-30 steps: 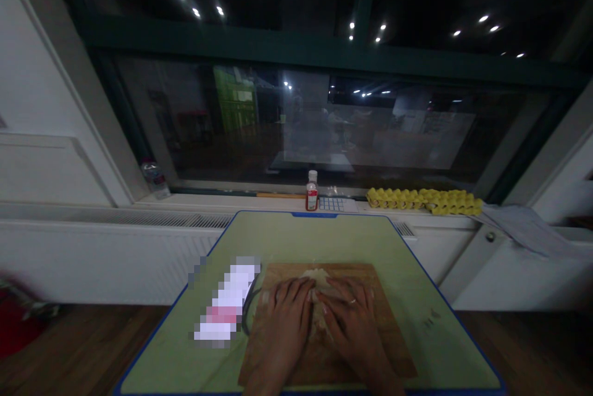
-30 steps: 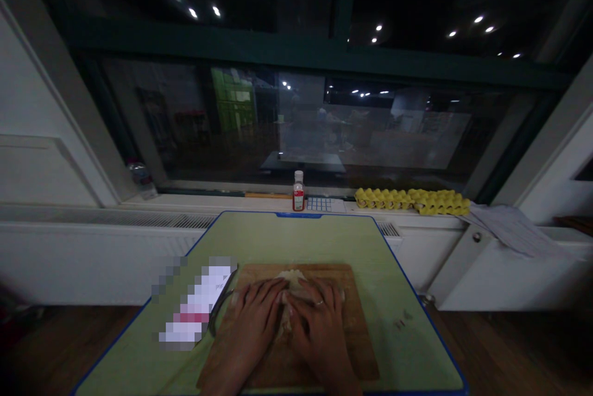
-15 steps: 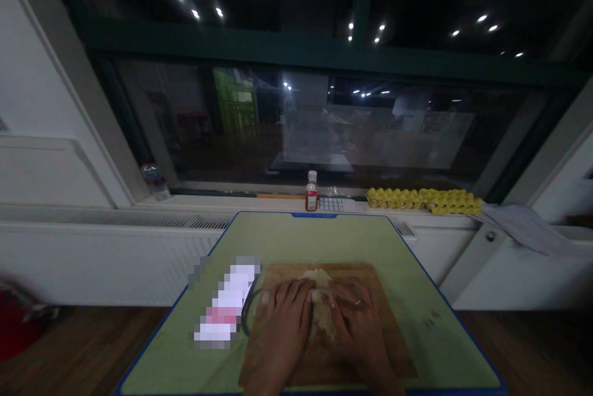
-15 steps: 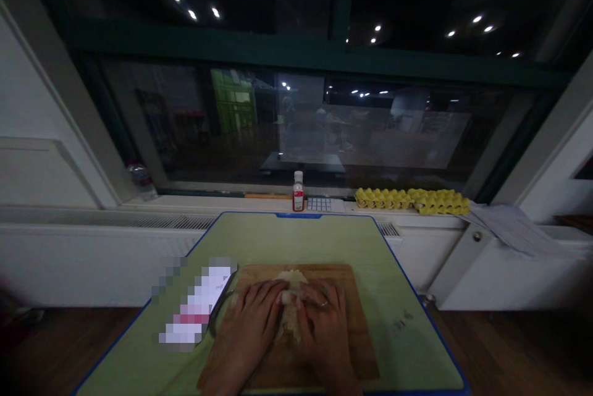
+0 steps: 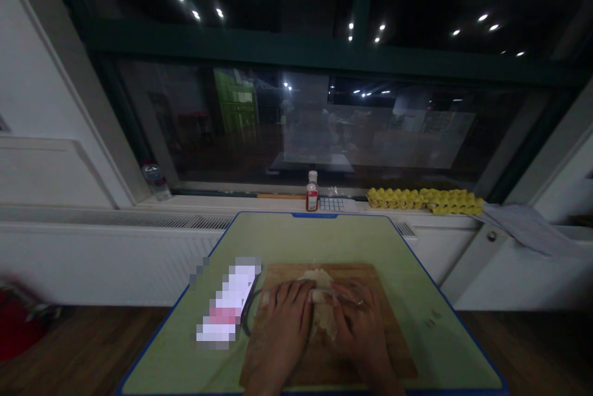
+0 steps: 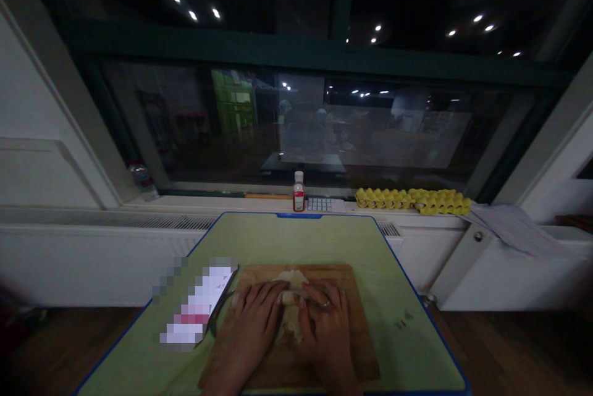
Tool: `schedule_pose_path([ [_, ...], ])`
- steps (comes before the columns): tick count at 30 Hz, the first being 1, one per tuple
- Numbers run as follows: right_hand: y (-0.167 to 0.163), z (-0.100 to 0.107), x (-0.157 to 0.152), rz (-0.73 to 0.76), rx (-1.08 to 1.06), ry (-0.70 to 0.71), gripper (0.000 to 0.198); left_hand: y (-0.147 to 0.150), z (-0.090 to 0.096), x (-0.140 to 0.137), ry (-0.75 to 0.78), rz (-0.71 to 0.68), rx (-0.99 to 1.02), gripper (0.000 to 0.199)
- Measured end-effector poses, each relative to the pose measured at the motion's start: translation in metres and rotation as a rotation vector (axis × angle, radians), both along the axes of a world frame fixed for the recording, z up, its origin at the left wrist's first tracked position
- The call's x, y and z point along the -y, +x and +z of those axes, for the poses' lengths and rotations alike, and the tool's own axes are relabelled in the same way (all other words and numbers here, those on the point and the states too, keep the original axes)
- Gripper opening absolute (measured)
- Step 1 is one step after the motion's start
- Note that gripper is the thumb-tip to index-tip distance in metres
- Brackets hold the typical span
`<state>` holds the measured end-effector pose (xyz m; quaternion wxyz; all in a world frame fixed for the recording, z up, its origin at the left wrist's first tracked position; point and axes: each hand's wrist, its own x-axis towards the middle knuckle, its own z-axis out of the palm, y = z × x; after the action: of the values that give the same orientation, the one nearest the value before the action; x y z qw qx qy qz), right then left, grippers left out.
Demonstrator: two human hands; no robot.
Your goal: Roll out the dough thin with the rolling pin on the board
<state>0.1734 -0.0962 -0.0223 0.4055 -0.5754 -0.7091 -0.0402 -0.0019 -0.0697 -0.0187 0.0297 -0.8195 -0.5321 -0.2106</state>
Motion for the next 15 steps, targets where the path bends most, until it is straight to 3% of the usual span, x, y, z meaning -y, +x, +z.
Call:
schedule_pose_path([
  [9, 0.0012, -0.0038, 0.0, 0.022, 0.078, -0.058, 0.03, 0.0009, 0.0089, 0.0036, -0.008, -0.009, -0.016, 0.038],
  [15, -0.0053, 0.0025, 0.0022, 0.091, 0.109, -0.098, 0.027, -0.0002, 0.002, 0.0011, -0.004, -0.012, -0.019, 0.038],
])
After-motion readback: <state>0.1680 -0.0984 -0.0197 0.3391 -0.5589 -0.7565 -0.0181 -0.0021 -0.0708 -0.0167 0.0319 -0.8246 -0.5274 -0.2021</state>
